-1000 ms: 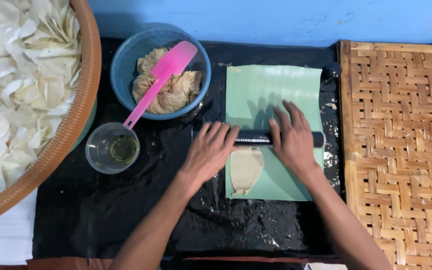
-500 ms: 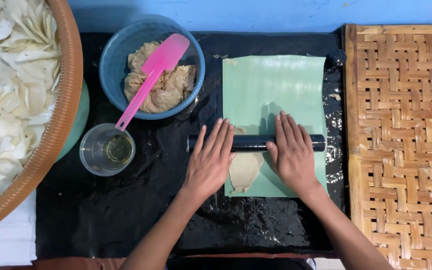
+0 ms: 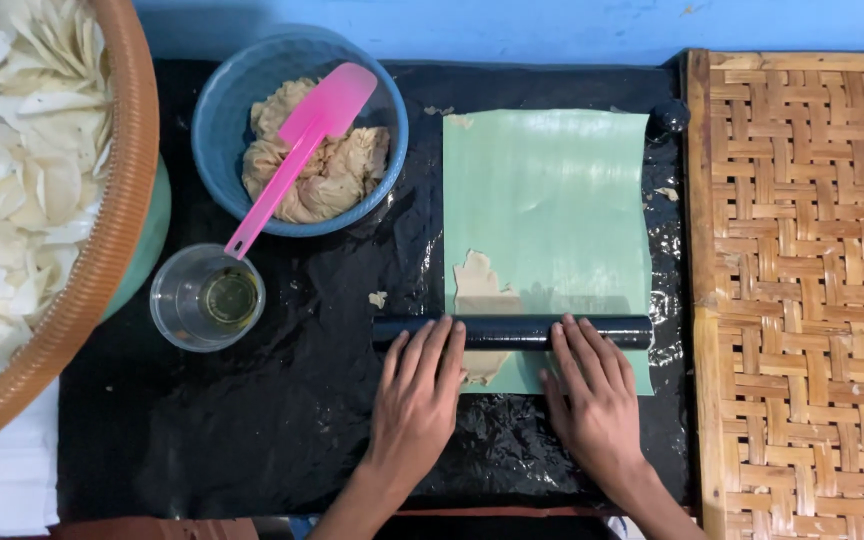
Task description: Rolling and flattening dough on a leaf using a rolling pin.
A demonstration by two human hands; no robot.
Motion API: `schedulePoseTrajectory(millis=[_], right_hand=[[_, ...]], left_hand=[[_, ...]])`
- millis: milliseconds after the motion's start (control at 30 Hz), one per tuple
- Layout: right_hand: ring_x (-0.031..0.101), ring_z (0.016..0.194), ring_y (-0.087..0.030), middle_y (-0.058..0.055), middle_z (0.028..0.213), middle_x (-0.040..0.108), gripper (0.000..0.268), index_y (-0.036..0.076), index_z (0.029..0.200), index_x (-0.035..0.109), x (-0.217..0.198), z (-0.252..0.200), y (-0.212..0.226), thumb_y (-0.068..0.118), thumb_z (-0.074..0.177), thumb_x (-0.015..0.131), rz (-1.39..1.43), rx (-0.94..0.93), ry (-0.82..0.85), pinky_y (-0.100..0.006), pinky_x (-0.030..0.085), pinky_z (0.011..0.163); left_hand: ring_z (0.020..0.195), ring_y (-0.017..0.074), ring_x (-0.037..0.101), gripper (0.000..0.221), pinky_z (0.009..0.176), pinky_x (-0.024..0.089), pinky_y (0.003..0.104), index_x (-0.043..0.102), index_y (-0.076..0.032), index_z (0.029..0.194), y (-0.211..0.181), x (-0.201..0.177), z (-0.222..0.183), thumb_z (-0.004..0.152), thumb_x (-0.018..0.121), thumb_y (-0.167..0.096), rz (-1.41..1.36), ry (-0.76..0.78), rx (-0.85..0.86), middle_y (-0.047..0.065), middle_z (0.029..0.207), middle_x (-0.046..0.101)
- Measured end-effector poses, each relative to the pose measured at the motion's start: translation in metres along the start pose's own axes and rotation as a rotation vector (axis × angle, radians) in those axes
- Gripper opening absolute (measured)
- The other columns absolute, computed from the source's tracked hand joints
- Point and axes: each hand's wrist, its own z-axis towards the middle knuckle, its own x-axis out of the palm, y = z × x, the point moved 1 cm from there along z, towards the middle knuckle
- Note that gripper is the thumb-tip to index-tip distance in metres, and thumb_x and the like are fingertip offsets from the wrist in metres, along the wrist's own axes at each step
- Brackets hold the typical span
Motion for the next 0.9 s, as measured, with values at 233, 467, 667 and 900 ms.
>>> schedulePoseTrajectory(millis=[233,467,667,900], right_hand=[[0.048,0.143,-0.035,-0.020,0.150,0.055,0.053,-0.003,0.147,0.050,0.012,0.033,-0.013,0.025,0.102,0.051,-0.053,-0.003,0.008,-0.051,0.034,0.121],[0.039,0.150,-0.038,-0.022,0.158,0.046,0.059,-0.005,0.155,0.041,0.021,0.103,-0.035,0.032,0.110,0.036,-0.059,-0.027,0.093,-0.052,0.030,0.123],[0.037,0.151,-0.039,-0.024,0.160,0.043,0.059,-0.003,0.156,0.040,0.019,0.102,-0.030,0.033,0.110,0.034,-0.114,-0.044,0.050,-0.052,0.029,0.123],[0.044,0.145,-0.038,-0.025,0.154,0.047,0.067,-0.006,0.152,0.041,0.003,0.045,-0.008,0.039,0.102,0.048,-0.047,-0.031,0.032,-0.052,0.031,0.120]], left_hand=[[0.148,0.0380,0.040,0.060,0.121,0.028,0.057,0.044,0.007,0.149,0.009,0.017,0.034,0.099,0.058,-0.022,0.083,-0.038,0.000,0.025,0.156,0.044],[0.156,0.0328,0.025,0.068,0.127,0.012,0.056,0.037,0.009,0.153,0.031,0.016,0.104,0.107,0.041,-0.041,0.153,0.003,-0.053,0.024,0.163,0.035],[0.156,0.0328,0.021,0.074,0.126,0.011,0.057,0.031,0.009,0.155,0.034,0.018,0.104,0.105,0.040,-0.045,0.185,-0.054,-0.018,0.024,0.165,0.029],[0.153,0.0360,0.033,0.067,0.123,0.027,0.055,0.041,0.007,0.152,0.012,-0.001,0.032,0.098,0.064,-0.023,-0.039,-0.087,0.088,0.024,0.162,0.038]])
